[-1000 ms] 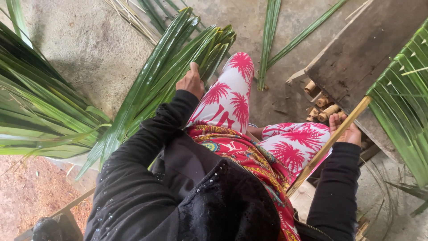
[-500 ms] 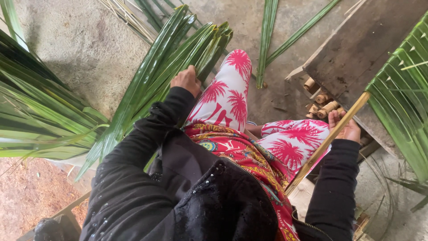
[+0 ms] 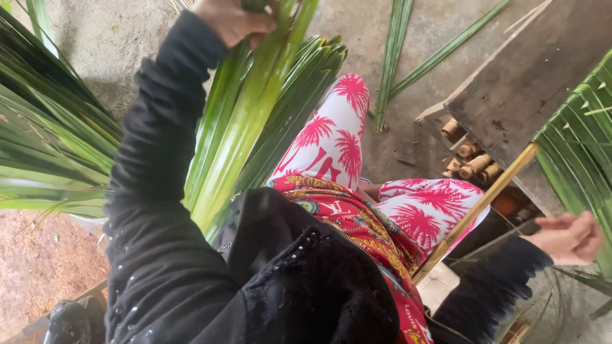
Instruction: Weaving palm leaves onto a wooden frame to create a thatched panel
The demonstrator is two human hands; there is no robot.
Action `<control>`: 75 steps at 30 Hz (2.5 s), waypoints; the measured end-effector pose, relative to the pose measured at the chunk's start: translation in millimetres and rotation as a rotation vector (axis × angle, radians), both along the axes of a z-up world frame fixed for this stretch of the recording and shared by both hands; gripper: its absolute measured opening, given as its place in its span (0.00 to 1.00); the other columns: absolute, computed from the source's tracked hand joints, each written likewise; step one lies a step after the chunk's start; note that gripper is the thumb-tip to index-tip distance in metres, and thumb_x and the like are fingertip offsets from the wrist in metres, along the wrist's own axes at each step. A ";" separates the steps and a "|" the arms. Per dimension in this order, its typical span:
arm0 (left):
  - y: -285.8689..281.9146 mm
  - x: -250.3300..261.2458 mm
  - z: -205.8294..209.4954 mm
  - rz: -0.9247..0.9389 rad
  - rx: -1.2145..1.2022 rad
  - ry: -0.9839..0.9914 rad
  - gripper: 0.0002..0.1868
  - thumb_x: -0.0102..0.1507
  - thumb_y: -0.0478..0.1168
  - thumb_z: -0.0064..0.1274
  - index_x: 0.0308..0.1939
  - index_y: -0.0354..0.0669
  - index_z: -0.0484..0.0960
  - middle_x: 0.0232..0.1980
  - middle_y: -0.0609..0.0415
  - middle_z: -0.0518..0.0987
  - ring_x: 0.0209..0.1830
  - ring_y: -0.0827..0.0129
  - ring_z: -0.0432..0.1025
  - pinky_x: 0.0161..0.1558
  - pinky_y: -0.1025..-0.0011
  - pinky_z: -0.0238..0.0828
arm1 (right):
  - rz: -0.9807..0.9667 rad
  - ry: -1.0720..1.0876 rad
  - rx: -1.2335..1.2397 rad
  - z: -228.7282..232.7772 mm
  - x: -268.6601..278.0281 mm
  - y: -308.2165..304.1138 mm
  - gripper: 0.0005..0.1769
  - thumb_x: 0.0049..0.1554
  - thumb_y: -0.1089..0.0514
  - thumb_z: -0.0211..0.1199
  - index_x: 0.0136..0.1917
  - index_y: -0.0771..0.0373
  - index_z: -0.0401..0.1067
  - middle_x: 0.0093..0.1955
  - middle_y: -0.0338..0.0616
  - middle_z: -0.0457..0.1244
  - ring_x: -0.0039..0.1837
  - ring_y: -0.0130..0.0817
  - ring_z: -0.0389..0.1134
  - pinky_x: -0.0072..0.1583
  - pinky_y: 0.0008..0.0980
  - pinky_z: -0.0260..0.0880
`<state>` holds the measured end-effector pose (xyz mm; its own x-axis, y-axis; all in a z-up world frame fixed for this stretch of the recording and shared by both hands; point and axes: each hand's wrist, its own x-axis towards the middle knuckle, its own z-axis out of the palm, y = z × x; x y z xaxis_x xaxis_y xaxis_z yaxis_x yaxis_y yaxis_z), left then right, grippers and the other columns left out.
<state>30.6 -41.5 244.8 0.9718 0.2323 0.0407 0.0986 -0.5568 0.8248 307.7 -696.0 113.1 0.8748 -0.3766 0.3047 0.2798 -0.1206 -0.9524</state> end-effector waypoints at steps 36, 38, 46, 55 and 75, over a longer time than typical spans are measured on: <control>-87.2 97.9 -22.5 -0.101 -0.286 -0.481 0.11 0.74 0.38 0.52 0.43 0.30 0.79 0.29 0.58 0.71 0.24 0.78 0.60 0.25 0.77 0.58 | 1.532 0.681 0.435 44.2 -130.2 368.0 0.31 0.53 0.70 0.69 0.67 0.62 0.63 0.40 0.37 0.65 0.33 0.22 0.59 0.36 0.19 0.54; -86.7 101.6 -19.9 -0.130 -0.314 -0.455 0.09 0.74 0.37 0.55 0.44 0.31 0.79 0.32 0.57 0.73 0.25 0.77 0.63 0.27 0.77 0.63 | 1.600 0.685 0.438 52.4 -131.7 364.5 0.36 0.53 0.71 0.64 0.73 0.61 0.60 0.46 0.42 0.67 0.41 0.26 0.64 0.43 0.21 0.61; -84.4 121.3 -12.4 -0.048 -0.044 -0.359 0.15 0.70 0.44 0.58 0.45 0.32 0.81 0.32 0.53 0.77 0.24 0.73 0.69 0.26 0.76 0.71 | 1.671 0.942 0.421 31.7 -126.0 362.5 0.11 0.58 0.75 0.59 0.53 0.67 0.69 0.46 0.46 0.67 0.40 0.29 0.68 0.42 0.22 0.71; -100.0 137.6 8.8 -0.006 0.120 -0.359 0.18 0.67 0.49 0.60 0.43 0.34 0.87 0.34 0.51 0.86 0.26 0.71 0.79 0.29 0.78 0.80 | 1.557 0.856 0.461 39.2 -131.7 361.2 0.14 0.59 0.64 0.67 0.58 0.63 0.72 0.51 0.43 0.68 0.46 0.31 0.71 0.47 0.28 0.76; -140.2 148.1 12.0 0.093 -0.277 -0.559 0.13 0.66 0.43 0.56 0.39 0.34 0.85 0.31 0.54 0.84 0.27 0.77 0.77 0.26 0.77 0.75 | 1.568 0.278 0.136 63.5 -127.4 355.6 0.06 0.59 0.64 0.69 0.50 0.66 0.77 0.44 0.34 0.69 0.42 0.20 0.65 0.47 0.19 0.67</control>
